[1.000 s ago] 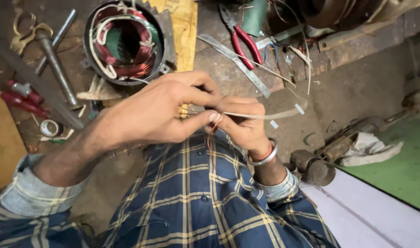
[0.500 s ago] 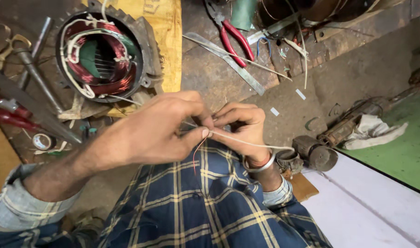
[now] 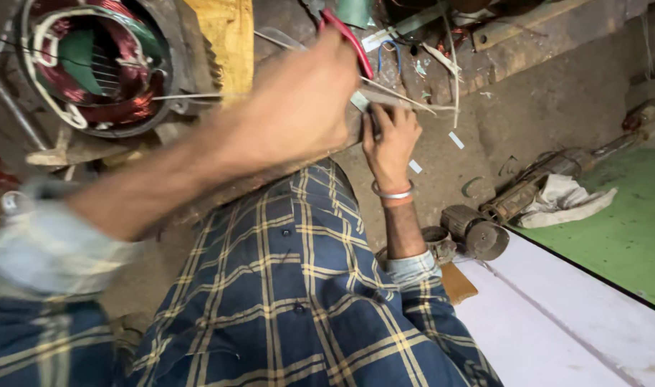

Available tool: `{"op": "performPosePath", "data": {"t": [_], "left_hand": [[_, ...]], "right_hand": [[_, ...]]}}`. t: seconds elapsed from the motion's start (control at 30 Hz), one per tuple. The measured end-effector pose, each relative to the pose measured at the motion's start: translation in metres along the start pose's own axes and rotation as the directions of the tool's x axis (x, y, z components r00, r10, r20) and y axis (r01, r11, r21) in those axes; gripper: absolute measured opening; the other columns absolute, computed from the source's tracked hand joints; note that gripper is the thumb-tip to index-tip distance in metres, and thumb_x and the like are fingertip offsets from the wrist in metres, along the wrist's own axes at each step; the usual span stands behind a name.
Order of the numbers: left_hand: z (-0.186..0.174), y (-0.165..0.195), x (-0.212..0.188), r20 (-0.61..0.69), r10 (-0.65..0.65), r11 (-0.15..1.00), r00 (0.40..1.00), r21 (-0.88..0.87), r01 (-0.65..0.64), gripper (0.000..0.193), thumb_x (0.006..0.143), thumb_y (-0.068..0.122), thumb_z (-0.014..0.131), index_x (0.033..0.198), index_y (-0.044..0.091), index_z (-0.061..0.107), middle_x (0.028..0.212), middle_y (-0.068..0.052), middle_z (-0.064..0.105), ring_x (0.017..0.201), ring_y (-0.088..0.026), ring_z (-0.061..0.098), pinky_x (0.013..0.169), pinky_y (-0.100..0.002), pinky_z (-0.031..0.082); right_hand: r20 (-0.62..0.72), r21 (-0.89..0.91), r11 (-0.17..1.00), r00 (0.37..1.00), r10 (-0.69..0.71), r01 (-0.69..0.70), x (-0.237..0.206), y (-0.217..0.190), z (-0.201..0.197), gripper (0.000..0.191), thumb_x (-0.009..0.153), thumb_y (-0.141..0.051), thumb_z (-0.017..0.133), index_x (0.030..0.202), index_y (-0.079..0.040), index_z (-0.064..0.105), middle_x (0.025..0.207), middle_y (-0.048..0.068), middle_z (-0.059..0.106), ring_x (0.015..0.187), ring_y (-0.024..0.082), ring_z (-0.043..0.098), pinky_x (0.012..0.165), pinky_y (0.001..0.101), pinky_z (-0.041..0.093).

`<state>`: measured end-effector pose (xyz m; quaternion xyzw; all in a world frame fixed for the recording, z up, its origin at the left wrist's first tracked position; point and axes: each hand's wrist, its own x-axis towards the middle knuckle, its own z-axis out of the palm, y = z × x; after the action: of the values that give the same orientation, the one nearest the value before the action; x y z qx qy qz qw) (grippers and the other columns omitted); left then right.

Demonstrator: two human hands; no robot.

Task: The person works on a motor stator, stripping insulation from wires, twisting and joining wire ends, and securing connections with white tape. The person uses pliers and a knife to strip and cut wires, then wraps tape around the joined sections.

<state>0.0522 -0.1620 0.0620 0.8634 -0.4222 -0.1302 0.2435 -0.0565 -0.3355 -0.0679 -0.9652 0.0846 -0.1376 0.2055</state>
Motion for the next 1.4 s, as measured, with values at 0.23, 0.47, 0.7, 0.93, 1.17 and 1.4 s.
{"op": "performPosePath", "data": {"t": [0.23,0.47,0.7,0.93,1.17,1.4], "left_hand": [[0.125,-0.040,-0.006,0.042,-0.425,0.905,0.904,0.025,0.424,0.061,0.075,0.021,0.081,0.119,-0.015,0.060,0.118,-0.032,0.057,0.091,-0.044,0.066,0.076,-0.060,0.052],[0.147,-0.058,-0.012,-0.114,-0.412,0.868,0.904,0.252,0.428,0.051,0.073,0.017,0.079,0.116,-0.007,0.067,0.117,-0.022,0.060,0.112,-0.039,0.057,0.091,-0.060,0.042],[0.147,-0.051,-0.008,-0.251,-0.420,0.853,0.872,0.219,0.474,0.043,0.072,0.013,0.071,0.110,-0.008,0.068,0.112,-0.023,0.061,0.106,-0.037,0.057,0.085,-0.055,0.040],[0.138,-0.043,-0.008,-0.277,-0.516,0.838,0.810,0.029,0.544,0.022,0.088,0.014,0.068,0.103,-0.002,0.071,0.109,-0.022,0.062,0.105,-0.039,0.060,0.087,-0.056,0.041],[0.130,-0.041,-0.012,-0.274,-0.548,0.831,0.790,-0.067,0.553,0.022,0.091,0.015,0.064,0.102,-0.002,0.071,0.107,-0.022,0.062,0.104,-0.039,0.060,0.086,-0.056,0.042],[0.139,-0.037,-0.007,-0.279,-0.591,0.794,0.757,-0.036,0.607,0.042,0.071,0.022,0.081,0.099,-0.006,0.069,0.107,-0.022,0.061,0.105,-0.041,0.059,0.082,-0.057,0.047]], "right_hand": [[0.265,0.382,0.890,0.952,0.153,-0.249,-0.022,0.024,-0.001,0.027,0.088,-0.015,0.075,0.113,-0.006,0.069,0.094,0.013,0.066,0.083,0.030,0.066,0.075,0.0397,0.052],[0.825,0.353,0.349,0.465,0.321,-0.868,-0.095,0.035,0.000,0.008,0.092,-0.010,0.056,0.097,-0.004,0.057,0.072,0.016,0.063,0.058,0.024,0.060,0.054,0.0392,0.046],[0.483,0.501,0.727,0.849,0.216,-0.470,-0.077,0.012,0.012,0.024,0.110,-0.017,0.051,0.113,-0.001,0.067,0.081,0.013,0.062,0.075,0.023,0.056,0.068,0.0370,0.048],[-0.005,0.462,0.886,1.000,-0.023,0.022,-0.034,-0.027,0.038,0.023,0.106,-0.011,0.065,0.128,-0.005,0.064,0.104,0.019,0.066,0.092,0.039,0.067,0.083,0.0421,0.056],[0.040,0.412,0.910,0.997,-0.064,0.042,-0.039,-0.041,0.041,0.027,0.098,-0.010,0.073,0.125,-0.006,0.068,0.092,0.015,0.064,0.078,0.035,0.067,0.068,0.0419,0.054],[0.104,0.297,0.948,0.984,-0.147,0.111,-0.045,-0.036,0.045,0.034,0.092,-0.007,0.069,0.126,-0.008,0.067,0.099,0.014,0.063,0.078,0.037,0.065,0.066,0.0443,0.053]]}}
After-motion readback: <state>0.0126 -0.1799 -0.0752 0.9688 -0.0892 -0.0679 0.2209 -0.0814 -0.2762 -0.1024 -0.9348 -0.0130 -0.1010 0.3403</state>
